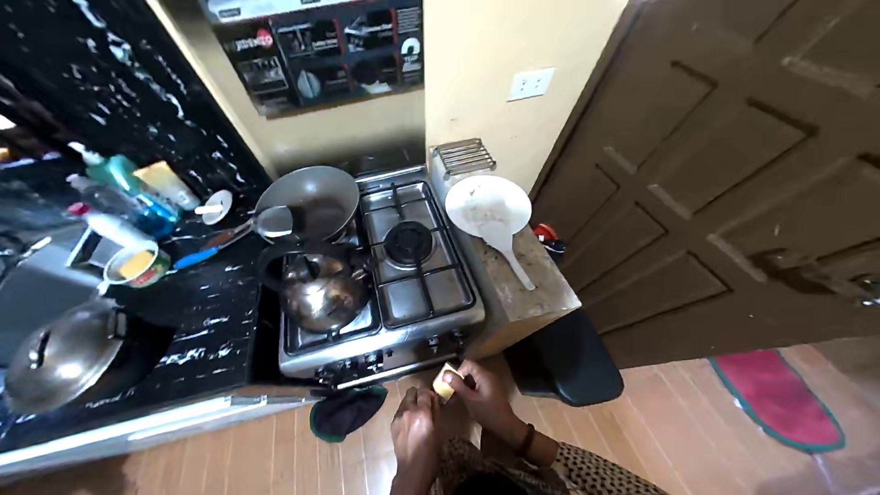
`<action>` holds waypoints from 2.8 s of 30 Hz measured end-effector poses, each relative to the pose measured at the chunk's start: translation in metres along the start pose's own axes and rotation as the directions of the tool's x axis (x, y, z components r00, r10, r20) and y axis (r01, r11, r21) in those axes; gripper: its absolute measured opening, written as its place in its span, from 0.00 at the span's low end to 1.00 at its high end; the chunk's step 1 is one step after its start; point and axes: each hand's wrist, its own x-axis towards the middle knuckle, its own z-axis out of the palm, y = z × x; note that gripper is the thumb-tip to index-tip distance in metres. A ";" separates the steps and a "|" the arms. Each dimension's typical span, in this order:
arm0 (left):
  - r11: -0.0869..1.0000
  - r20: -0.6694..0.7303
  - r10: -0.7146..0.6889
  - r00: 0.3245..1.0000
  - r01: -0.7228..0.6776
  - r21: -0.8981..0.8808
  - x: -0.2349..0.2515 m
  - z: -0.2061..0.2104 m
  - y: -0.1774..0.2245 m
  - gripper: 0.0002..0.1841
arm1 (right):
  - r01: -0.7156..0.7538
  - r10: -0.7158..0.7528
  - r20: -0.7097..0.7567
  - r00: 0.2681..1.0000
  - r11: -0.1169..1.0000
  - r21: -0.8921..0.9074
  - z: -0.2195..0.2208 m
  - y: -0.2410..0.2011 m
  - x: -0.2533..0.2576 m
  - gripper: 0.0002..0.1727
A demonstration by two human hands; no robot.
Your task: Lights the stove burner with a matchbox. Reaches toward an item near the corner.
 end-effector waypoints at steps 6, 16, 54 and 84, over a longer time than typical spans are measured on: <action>0.975 0.165 -0.076 0.983 0.108 -0.193 0.001 -0.005 -0.005 0.13 | -0.096 0.092 -0.164 0.982 0.995 -0.013 -0.015 0.003 0.003 0.19; 0.401 -0.034 -0.040 0.999 -0.015 -0.916 -0.018 0.010 -0.035 0.02 | -0.130 0.092 0.257 0.962 0.983 0.132 0.005 -0.006 -0.022 0.60; 0.899 -0.587 0.046 0.808 -0.290 -0.328 -0.042 -0.018 -0.113 0.09 | -0.159 0.028 0.499 0.866 0.962 0.223 0.063 -0.033 -0.008 0.39; 0.313 -0.209 -0.799 0.563 0.094 -0.945 -0.026 -0.101 -0.172 0.06 | -0.682 0.633 0.557 0.538 -0.063 0.729 0.255 0.044 0.102 0.16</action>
